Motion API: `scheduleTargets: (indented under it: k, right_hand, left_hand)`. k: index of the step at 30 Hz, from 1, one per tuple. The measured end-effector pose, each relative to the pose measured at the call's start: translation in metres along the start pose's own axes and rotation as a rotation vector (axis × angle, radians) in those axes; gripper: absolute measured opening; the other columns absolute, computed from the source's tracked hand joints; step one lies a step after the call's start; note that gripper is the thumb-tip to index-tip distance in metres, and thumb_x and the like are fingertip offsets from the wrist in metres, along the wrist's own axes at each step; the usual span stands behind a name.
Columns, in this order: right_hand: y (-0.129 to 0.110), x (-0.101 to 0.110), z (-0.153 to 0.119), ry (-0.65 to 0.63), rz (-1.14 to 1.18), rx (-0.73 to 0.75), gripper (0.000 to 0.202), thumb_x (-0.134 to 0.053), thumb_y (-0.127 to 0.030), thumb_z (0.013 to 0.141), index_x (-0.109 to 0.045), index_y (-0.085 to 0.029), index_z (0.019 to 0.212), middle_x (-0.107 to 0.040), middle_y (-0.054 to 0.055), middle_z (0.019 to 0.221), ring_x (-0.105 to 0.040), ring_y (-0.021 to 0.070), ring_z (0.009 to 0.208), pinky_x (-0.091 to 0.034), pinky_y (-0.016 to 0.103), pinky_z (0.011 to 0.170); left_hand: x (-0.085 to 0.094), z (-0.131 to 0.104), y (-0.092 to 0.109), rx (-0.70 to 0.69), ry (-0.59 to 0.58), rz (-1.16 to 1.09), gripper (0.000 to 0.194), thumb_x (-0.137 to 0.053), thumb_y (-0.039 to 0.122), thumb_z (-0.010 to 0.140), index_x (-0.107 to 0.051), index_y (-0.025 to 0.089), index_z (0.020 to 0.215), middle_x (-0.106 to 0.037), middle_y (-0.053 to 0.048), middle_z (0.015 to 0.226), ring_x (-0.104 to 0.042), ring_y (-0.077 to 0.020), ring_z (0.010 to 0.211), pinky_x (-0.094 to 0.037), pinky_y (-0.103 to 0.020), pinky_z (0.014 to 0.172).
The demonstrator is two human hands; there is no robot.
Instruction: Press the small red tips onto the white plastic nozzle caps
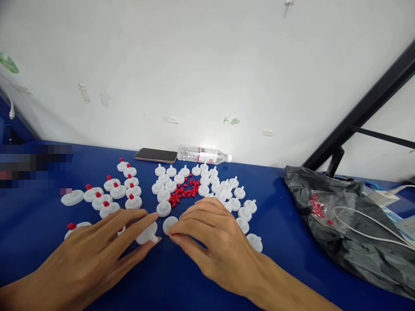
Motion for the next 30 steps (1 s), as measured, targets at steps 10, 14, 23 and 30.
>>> scheduleTargets:
  k: [10, 14, 23, 30]
  right_hand:
    - [-0.008, -0.007, -0.002, 0.028, 0.109, -0.031, 0.014, -0.076, -0.010, 0.093, -0.075, -0.018, 0.104, -0.082, 0.002, 0.091, -0.077, 0.0168, 0.087, -0.058, 0.033, 0.085]
    - [-0.005, -0.008, -0.003, 0.019, 0.105, -0.040, 0.012, -0.076, -0.010, 0.093, -0.076, -0.019, 0.102, -0.082, 0.002, 0.091, -0.077, 0.0175, 0.088, -0.058, 0.034, 0.085]
    - [0.017, -0.028, -0.010, -0.174, 0.446, -0.550, 0.033, -0.092, -0.020, 0.077, -0.072, -0.026, 0.102, -0.076, -0.005, 0.089, -0.070, 0.0118, 0.077, -0.055, 0.020, 0.068]
    - [0.000, -0.038, -0.020, -0.372, 0.678, -0.584, 0.064, -0.088, -0.023, 0.081, -0.063, -0.035, 0.139, -0.073, 0.004, 0.127, -0.073, 0.0196, 0.108, -0.061, 0.029, 0.095]
  left_hand:
    - [0.003, 0.001, 0.002, -0.014, 0.090, -0.062, 0.027, -0.038, 0.026, 0.113, -0.064, 0.017, 0.117, -0.072, -0.004, 0.097, -0.070, -0.0197, 0.089, -0.050, -0.031, 0.058]
    - [0.007, 0.004, 0.003, -0.012, 0.102, -0.076, 0.024, -0.042, 0.027, 0.112, -0.064, 0.018, 0.113, -0.071, -0.003, 0.093, -0.069, -0.0191, 0.084, -0.047, -0.031, 0.056]
    - [0.016, 0.003, 0.010, -0.112, 0.082, -0.133, 0.021, -0.047, 0.029, 0.111, -0.063, 0.017, 0.118, -0.073, -0.003, 0.097, -0.069, -0.0175, 0.082, -0.049, -0.029, 0.059]
    - [0.018, -0.015, 0.017, -0.056, 0.145, -0.265, 0.032, -0.046, 0.007, 0.102, -0.070, 0.027, 0.112, -0.068, 0.003, 0.085, -0.072, -0.0147, 0.086, -0.057, -0.022, 0.067]
Point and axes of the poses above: each hand's wrist, its own z-axis towards the middle knuckle, its own x-axis out of the back of the hand, y = z × x, the point moved 8 cm from there along z, towards the middle knuckle
